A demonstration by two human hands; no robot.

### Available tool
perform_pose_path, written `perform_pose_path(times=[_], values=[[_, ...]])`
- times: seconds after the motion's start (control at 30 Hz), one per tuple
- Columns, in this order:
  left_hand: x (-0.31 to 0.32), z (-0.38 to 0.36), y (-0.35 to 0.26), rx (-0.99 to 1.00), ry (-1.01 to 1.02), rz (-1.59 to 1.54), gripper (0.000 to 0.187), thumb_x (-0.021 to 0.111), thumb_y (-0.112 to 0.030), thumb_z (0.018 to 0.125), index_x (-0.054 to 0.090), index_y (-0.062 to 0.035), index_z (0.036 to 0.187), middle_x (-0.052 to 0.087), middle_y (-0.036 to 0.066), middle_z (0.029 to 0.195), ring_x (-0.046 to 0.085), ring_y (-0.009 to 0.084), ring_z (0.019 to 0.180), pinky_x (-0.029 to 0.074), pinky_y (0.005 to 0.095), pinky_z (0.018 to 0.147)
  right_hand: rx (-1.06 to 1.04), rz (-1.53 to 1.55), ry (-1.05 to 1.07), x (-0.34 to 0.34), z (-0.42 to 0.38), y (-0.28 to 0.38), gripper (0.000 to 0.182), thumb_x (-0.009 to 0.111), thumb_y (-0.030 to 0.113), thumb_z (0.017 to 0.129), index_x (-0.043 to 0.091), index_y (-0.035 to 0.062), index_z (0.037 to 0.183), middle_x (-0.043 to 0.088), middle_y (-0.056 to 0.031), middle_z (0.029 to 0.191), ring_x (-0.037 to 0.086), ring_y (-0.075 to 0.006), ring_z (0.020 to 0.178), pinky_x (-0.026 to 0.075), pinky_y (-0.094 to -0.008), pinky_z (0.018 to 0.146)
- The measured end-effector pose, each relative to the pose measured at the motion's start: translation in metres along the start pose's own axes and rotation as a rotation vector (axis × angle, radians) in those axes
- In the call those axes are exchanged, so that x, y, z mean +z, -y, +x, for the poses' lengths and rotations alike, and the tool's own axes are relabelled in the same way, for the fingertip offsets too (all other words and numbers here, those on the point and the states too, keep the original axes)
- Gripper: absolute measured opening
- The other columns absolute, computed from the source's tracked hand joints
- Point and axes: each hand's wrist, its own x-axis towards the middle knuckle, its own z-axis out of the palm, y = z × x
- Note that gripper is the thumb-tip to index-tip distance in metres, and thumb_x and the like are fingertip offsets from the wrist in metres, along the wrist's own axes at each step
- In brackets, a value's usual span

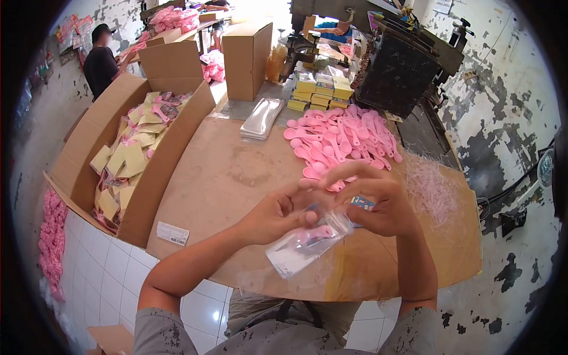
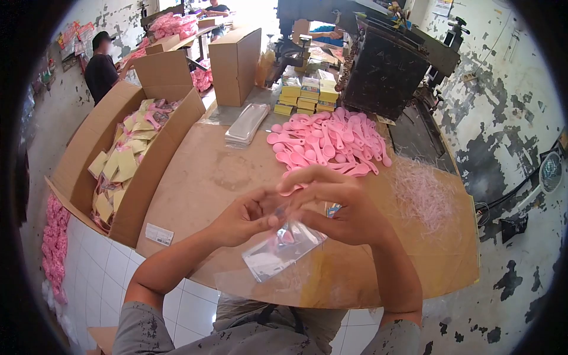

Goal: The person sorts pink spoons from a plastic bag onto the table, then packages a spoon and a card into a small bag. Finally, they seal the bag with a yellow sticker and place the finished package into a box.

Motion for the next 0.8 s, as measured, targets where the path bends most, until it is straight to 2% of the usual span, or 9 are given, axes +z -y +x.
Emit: perform_pose_path(times=[0.07, 0.1, 0.17, 0.27, 0.4, 0.5, 0.6, 0.7, 0.8], values=[[0.003, 0.004, 0.0, 0.312, -0.201, 0.379, 0.059, 0.069, -0.009, 0.099, 0.047, -0.0051, 0.153, 0.065, 0.012, 0.137, 0.061, 0.02, 0.128, 0.046, 0.0364, 0.11, -0.033, -0.349, -0.016, 0.001, 0.01, 0.02, 0.011, 0.076, 0.005, 0.091, 0.075, 0.0029, 0.101, 0.071, -0.0091, 0.112, 0.068, -0.0225, 0.107, 0.052, -0.0368, 0.09], [0.001, 0.003, -0.004, 0.313, -0.149, 0.395, 0.059, 0.069, -0.009, 0.098, 0.047, -0.0048, 0.152, 0.063, 0.012, 0.14, 0.058, 0.0217, 0.132, 0.044, 0.0376, 0.113, -0.049, -0.524, -0.028, 0.002, 0.013, 0.026, 0.01, 0.076, 0.004, 0.09, 0.074, 0.0026, 0.099, 0.072, -0.0086, 0.106, 0.07, -0.0212, 0.1, 0.053, -0.0353, 0.086], [-0.003, -0.001, -0.017, 0.316, -0.046, 0.427, 0.059, 0.07, -0.008, 0.096, 0.049, -0.0041, 0.151, 0.06, 0.014, 0.146, 0.052, 0.0252, 0.141, 0.039, 0.0401, 0.118, 0.114, -0.403, -0.117, 0.006, 0.009, 0.029, 0.01, 0.076, 0.004, 0.09, 0.075, 0.0028, 0.099, 0.07, -0.0078, 0.096, 0.069, -0.0185, 0.088, 0.053, -0.0325, 0.075], [0.006, -0.005, -0.02, 0.308, -0.054, 0.417, 0.052, 0.07, -0.007, 0.097, 0.054, -0.0026, 0.146, 0.061, 0.014, 0.145, 0.057, 0.0251, 0.139, 0.045, 0.0389, 0.114, 0.225, -0.384, -0.186, 0.011, 0.006, 0.033, 0.01, 0.076, 0.004, 0.09, 0.074, 0.0027, 0.1, 0.068, -0.007, 0.085, 0.066, -0.0163, 0.074, 0.051, -0.0292, 0.064], [0.01, -0.002, -0.016, 0.287, -0.134, 0.382, 0.044, 0.07, -0.006, 0.098, 0.059, -0.0013, 0.141, 0.073, 0.012, 0.125, 0.071, 0.0209, 0.116, 0.055, 0.0341, 0.099, 0.247, -0.387, -0.22, 0.017, 0.002, 0.026, 0.014, 0.075, 0.005, 0.09, 0.073, 0.0027, 0.105, 0.066, -0.0058, 0.08, 0.063, -0.0147, 0.067, 0.048, -0.0278, 0.057], [0.01, -0.001, -0.016, 0.228, -0.165, 0.317, 0.042, 0.068, -0.003, 0.099, 0.06, 0.0008, 0.139, 0.077, 0.011, 0.111, 0.076, 0.017, 0.101, 0.059, 0.0296, 0.089, 0.32, -0.367, -0.291, 0.026, 0.002, 0.025, 0.02, 0.077, 0.004, 0.087, 0.073, 0.005, 0.106, 0.068, -0.0055, 0.09, 0.065, -0.0169, 0.078, 0.05, -0.0309, 0.067], [0.013, -0.006, -0.024, 0.157, -0.189, 0.3, 0.044, 0.067, 0.001, 0.099, 0.057, 0.004, 0.142, 0.078, 0.011, 0.106, 0.075, 0.0138, 0.095, 0.059, 0.0271, 0.085, -0.094, -0.905, -0.314, 0.029, 0.005, 0.011, 0.027, 0.08, 0.005, 0.081, 0.073, 0.0082, 0.106, 0.069, -0.0053, 0.105, 0.066, -0.0209, 0.097, 0.05, -0.0358, 0.083], [0.014, -0.009, -0.022, 0.186, -0.199, 0.392, 0.048, 0.069, 0.0, 0.097, 0.056, 0.0045, 0.143, 0.078, 0.01, 0.099, 0.074, 0.0119, 0.085, 0.059, 0.026, 0.077, -0.12, -0.989, -0.223, 0.044, 0.007, 0.012, 0.028, 0.079, 0.011, 0.076, 0.072, 0.0083, 0.104, 0.067, -0.0054, 0.114, 0.063, -0.0248, 0.111, 0.046, -0.0399, 0.093], [0.014, -0.011, -0.016, 0.219, -0.186, 0.52, 0.05, 0.07, 0.0, 0.096, 0.056, 0.0048, 0.144, 0.078, 0.009, 0.093, 0.073, 0.011, 0.078, 0.059, 0.0253, 0.071, -0.196, -1.132, -0.16, 0.048, 0.007, 0.009, 0.027, 0.077, 0.016, 0.077, 0.071, 0.0056, 0.101, 0.067, -0.0059, 0.113, 0.064, -0.0247, 0.11, 0.047, -0.0385, 0.09]])
